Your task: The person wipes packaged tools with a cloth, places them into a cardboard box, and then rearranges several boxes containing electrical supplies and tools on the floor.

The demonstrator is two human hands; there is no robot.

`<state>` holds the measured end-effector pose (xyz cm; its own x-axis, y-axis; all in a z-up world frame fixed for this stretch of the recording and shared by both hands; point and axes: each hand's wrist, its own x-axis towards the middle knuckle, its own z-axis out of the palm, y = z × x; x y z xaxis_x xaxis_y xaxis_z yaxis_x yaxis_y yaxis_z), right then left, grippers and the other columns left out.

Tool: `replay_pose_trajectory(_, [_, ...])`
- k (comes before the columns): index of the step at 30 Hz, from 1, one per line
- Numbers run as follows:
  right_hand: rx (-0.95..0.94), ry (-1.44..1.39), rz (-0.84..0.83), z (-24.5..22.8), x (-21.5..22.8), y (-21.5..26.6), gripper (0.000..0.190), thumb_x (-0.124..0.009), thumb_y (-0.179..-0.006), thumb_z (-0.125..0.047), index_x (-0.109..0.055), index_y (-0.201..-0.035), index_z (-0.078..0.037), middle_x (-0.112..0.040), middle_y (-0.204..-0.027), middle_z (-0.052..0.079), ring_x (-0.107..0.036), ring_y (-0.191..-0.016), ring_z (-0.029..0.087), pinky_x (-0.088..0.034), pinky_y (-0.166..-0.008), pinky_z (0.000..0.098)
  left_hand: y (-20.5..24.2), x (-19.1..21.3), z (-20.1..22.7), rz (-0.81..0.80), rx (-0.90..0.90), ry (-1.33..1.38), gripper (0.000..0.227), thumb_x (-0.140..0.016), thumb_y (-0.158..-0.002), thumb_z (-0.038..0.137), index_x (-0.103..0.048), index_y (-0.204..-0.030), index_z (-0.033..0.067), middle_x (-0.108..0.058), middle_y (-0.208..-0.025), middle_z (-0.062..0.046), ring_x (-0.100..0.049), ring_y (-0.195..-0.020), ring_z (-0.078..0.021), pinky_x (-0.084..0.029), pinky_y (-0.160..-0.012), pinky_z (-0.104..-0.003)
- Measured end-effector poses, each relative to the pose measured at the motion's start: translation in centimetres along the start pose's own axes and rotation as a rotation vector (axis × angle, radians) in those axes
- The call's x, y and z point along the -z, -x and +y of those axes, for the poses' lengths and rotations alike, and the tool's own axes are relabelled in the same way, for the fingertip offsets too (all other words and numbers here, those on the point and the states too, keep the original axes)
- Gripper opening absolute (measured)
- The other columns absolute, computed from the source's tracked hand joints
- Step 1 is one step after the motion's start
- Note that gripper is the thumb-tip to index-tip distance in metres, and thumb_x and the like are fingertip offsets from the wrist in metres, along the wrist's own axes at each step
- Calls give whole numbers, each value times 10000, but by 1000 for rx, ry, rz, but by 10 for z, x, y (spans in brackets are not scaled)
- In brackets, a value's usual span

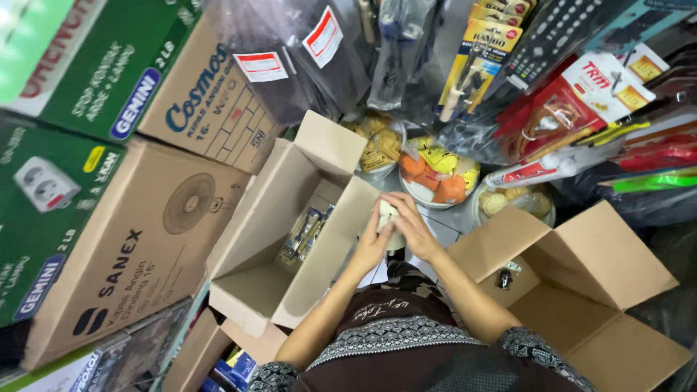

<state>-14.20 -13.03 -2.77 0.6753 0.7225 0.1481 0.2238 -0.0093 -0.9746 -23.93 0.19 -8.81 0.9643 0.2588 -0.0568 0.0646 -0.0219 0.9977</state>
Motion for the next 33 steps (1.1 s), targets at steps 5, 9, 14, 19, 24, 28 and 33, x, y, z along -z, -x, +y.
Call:
replay_pose_trajectory(5, [60,207,-77,-59,-40,4,616,-707,-922,-205,-513,-1484,-43,-505,-1474,155,-492,-1394,310,-376,-1167,400,32,44,8,52,-19,174,596,-502,-1045,153,-328,-1595,7,-494,-1535,-159,-467,-1409,-232,-364,-1161,-333])
replay_pose_trajectory(9, [96,206,-121,-89,-87,23,675,-738,-896,-206,-483,-1497,-33,-483,-1481,170,-477,-1393,327,-381,-1149,407,77,74,18,56,117,424,569,-501,-1052,220,-363,-1571,30,-543,-1449,-115,-540,-1269,-179,-455,-1044,-308])
replay_pose_trajectory(14, [36,278,-209,-108,-153,58,690,-765,-865,-223,-503,-1483,-59,-499,-1467,172,-516,-1365,324,-435,-1103,387,151,118,-10,60,212,474,579,-516,-1035,264,-389,-1553,39,-574,-1402,-129,-575,-1209,-189,-478,-974,-312])
replay_pose_trajectory(19, [-4,321,-241,-117,-204,99,675,-729,-900,-187,-487,-1520,-72,-508,-1476,173,-527,-1369,328,-438,-1124,382,213,148,-39,26,232,407,561,-535,-1032,254,-426,-1526,10,-562,-1456,-124,-540,-1310,-183,-427,-1084,-303])
replay_pose_trajectory(24, [29,332,-181,-137,-213,125,655,-725,-916,-163,-485,-1520,-79,-496,-1487,181,-522,-1368,335,-435,-1126,386,225,147,-26,-78,202,418,568,-541,-1017,240,-413,-1525,20,-543,-1463,-113,-520,-1311,-182,-414,-1082,-301])
replay_pose_trajectory(28, [-11,356,-123,-148,-205,145,652,-728,-897,-158,-507,-1509,-109,-509,-1466,165,-540,-1350,319,-464,-1085,376,227,133,-18,-140,97,386,555,-532,-1032,230,-427,-1527,3,-569,-1428,-134,-540,-1282,-189,-438,-1064,-305])
replay_pose_trajectory(33, [73,334,-60,-151,-187,173,623,-749,-876,-149,-544,-1462,-107,-540,-1430,138,-563,-1330,298,-479,-1084,376,234,103,-20,-154,64,425,555,-528,-1044,229,-400,-1534,2,-549,-1440,-99,-533,-1293,-153,-442,-1066,-284])
